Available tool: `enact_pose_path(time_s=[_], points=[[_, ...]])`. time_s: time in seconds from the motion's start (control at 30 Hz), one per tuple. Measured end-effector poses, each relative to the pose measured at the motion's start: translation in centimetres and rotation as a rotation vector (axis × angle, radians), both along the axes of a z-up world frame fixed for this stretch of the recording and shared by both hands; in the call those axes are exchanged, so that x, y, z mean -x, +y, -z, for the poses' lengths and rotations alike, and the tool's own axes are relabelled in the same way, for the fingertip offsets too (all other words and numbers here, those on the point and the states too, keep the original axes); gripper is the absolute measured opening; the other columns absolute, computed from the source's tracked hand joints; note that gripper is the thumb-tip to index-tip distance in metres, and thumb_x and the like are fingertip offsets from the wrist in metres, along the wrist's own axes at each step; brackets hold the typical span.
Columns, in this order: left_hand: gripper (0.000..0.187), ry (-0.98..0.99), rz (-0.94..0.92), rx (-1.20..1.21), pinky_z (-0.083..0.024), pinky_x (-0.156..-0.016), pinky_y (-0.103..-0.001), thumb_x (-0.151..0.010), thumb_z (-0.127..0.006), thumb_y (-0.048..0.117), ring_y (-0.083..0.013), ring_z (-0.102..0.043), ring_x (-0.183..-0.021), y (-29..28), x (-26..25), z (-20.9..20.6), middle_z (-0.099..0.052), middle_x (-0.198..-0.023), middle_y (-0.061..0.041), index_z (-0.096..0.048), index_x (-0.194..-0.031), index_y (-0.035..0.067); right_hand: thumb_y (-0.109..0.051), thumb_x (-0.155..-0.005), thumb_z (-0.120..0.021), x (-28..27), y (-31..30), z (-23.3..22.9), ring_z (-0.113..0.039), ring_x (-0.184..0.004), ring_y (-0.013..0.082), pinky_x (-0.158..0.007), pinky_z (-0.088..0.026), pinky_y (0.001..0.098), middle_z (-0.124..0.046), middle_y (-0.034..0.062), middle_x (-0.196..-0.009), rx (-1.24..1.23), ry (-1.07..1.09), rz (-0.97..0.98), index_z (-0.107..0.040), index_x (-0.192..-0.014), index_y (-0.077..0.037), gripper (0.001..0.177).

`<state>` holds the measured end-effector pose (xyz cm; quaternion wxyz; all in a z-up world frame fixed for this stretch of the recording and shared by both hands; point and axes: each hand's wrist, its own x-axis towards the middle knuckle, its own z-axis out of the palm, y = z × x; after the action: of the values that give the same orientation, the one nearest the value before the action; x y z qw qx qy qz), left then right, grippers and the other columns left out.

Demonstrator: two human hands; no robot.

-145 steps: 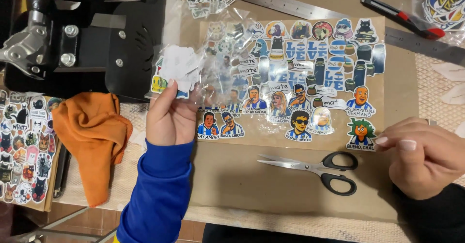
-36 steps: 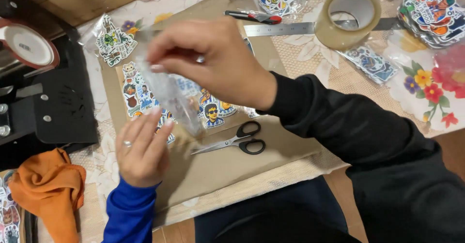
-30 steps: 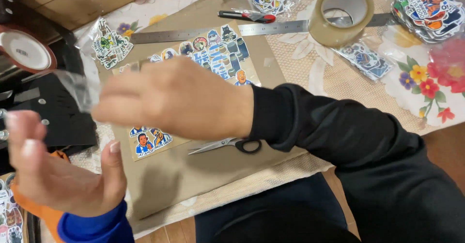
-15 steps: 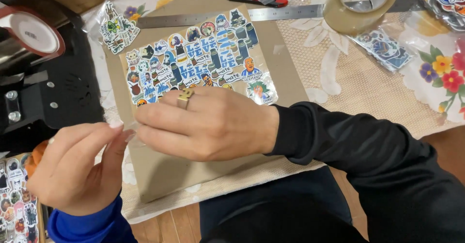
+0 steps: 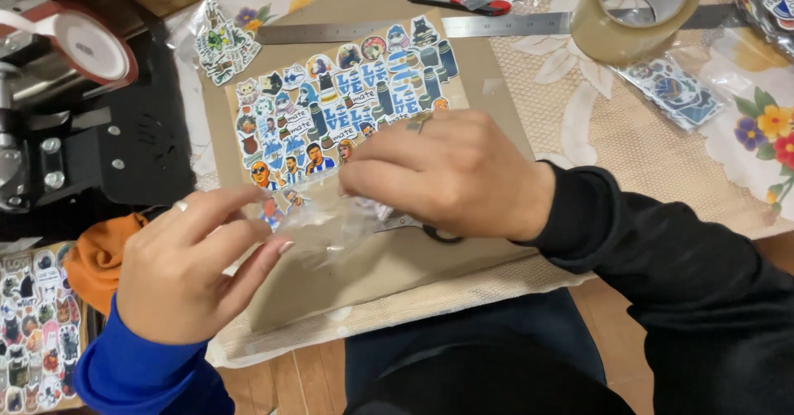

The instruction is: The person is sorting through various stickers on a table and placing them into a small clear plastic bag.

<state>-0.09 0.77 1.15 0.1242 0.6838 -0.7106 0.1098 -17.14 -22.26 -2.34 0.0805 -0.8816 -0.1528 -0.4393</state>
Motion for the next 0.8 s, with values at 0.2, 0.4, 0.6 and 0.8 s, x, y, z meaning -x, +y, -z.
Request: enact_pose_path(time_s=[0.2, 0.4, 0.6, 0.8], points=[[0.013, 0.153, 0.072, 0.040, -0.053, -0.078, -0.041, -0.099, -0.065, 0.012, -0.0318, -0.067, -0.088, 0.3, -0.9, -3.1, -0.068, -0.110, -0.020, -0.066, -0.095, -0.001, -0.020, -0.113, -0.053, -0.7, 0.1, -5.9, -0.066, -0.110, 0.0379, -0.087, -0.053, 0.0440, -0.065, 0.0167, -0.116, 0.130, 0.054, -0.131, -0.062, -0.093, -0.004, 0.027], [0.018, -0.132, 0.185, 0.185, -0.051, -0.075, -0.042, -0.110, -0.066, 0.016, -0.0333, -0.063, -0.086, -2.1, -1.2, -5.0, -0.065, -0.106, -0.013, -0.064, -0.098, 0.003, -0.010, -0.105, -0.059, -2.1, 1.6, -8.2, -0.058, -0.076, 0.0210, -0.069, -0.048, 0.0326, -0.058, -0.0028, -0.085, 0.607, 0.286, 0.096, -0.058, -0.094, -0.017, 0.013], [0.048, -0.447, 0.149, 0.280, -0.038, -0.058, -0.039, -0.116, -0.086, 0.040, -0.0234, -0.054, -0.071, -3.6, -3.8, -4.9, -0.053, -0.086, 0.000, -0.056, -0.088, 0.016, -0.038, -0.099, -0.067, -4.6, 0.0, -8.8, -0.065, -0.067, 0.0280, -0.054, -0.044, 0.0451, -0.071, -0.0024, -0.088, 0.056, 0.677, 0.028, -0.075, -0.109, -0.018, 0.023], [0.054, -0.479, 0.126, 0.303, -0.035, -0.064, -0.039, -0.129, -0.075, 0.038, -0.0239, -0.051, -0.073, -2.5, -4.6, -5.3, -0.050, -0.084, -0.002, -0.050, -0.087, 0.014, -0.044, -0.073, -0.076, -4.9, -2.1, -8.3, -0.074, -0.097, 0.0199, -0.081, -0.058, 0.0331, -0.078, 0.0022, -0.111, -0.256, 0.996, -0.086, -0.071, -0.122, -0.013, 0.059]])
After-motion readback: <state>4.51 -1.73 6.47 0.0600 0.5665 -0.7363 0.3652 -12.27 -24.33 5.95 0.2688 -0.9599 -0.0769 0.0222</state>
